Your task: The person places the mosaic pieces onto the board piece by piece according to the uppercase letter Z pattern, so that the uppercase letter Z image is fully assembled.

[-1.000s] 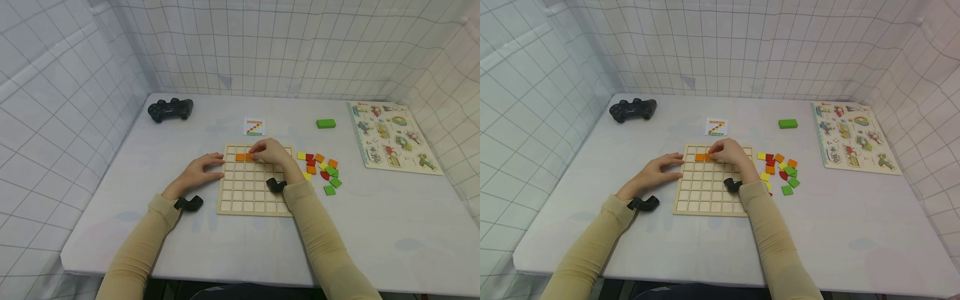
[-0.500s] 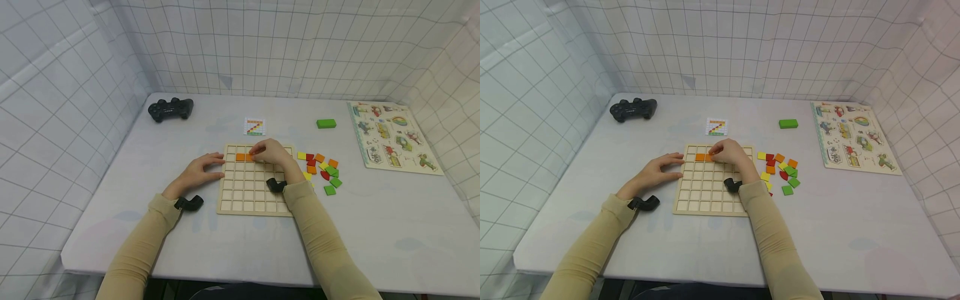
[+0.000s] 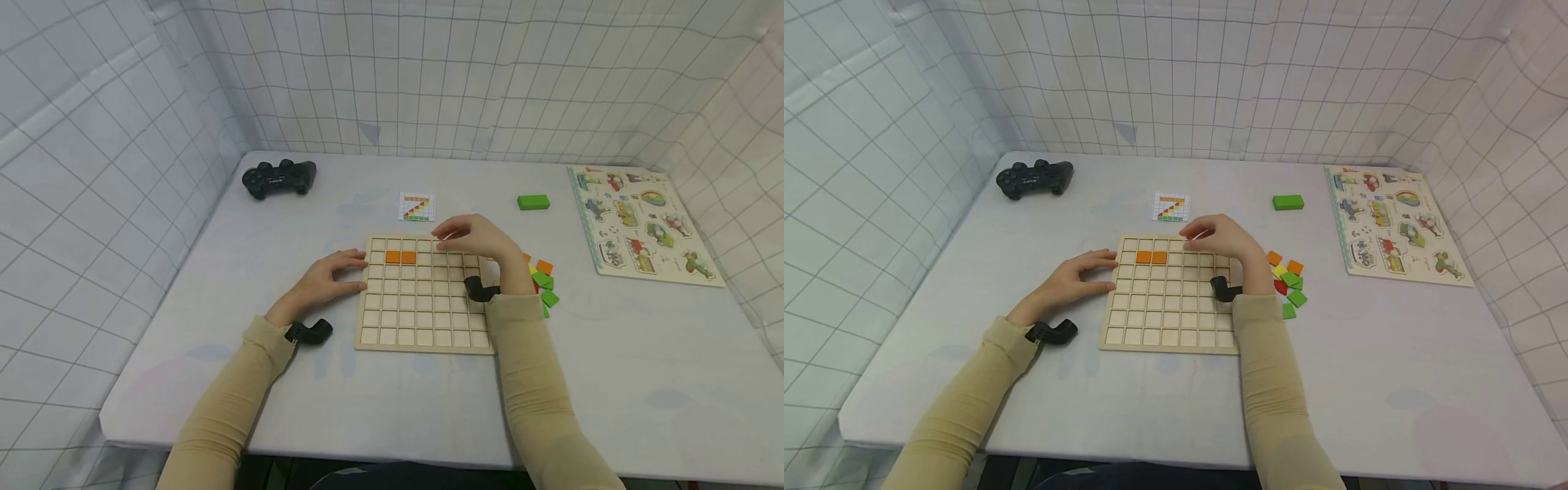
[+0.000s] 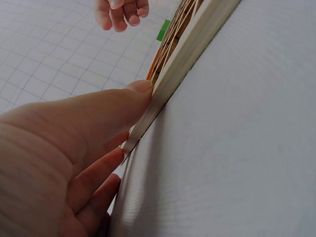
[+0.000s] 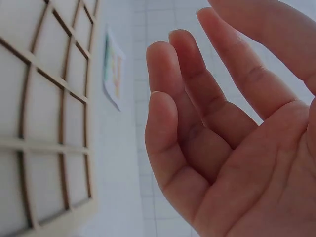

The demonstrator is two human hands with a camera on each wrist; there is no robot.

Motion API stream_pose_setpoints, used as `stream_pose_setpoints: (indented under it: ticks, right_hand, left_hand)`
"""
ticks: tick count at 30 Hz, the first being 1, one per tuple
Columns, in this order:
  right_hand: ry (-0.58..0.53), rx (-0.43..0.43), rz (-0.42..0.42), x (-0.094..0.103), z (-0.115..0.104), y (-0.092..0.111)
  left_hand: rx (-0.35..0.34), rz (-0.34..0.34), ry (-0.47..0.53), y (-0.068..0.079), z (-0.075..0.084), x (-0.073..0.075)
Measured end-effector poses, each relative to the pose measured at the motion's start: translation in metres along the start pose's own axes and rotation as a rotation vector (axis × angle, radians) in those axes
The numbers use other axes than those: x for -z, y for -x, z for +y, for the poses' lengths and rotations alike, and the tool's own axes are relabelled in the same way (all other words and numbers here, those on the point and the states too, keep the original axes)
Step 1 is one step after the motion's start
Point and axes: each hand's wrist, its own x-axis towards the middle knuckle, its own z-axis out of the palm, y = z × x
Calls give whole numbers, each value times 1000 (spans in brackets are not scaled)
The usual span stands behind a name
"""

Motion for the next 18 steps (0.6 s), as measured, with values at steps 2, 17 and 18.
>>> stream_pose_setpoints:
  ticks: [2,17,18]
  right_hand:
    - [-11,-8,35,7,-1,7]
    - [-130,-78,289,49,11,58]
    - [-142,-81,304,51,14,60]
  left_hand:
    - [1,-1,-1,0,0,0]
    - [-6,1,5,0,0,0]
    - [-3,1,4,0,0,0]
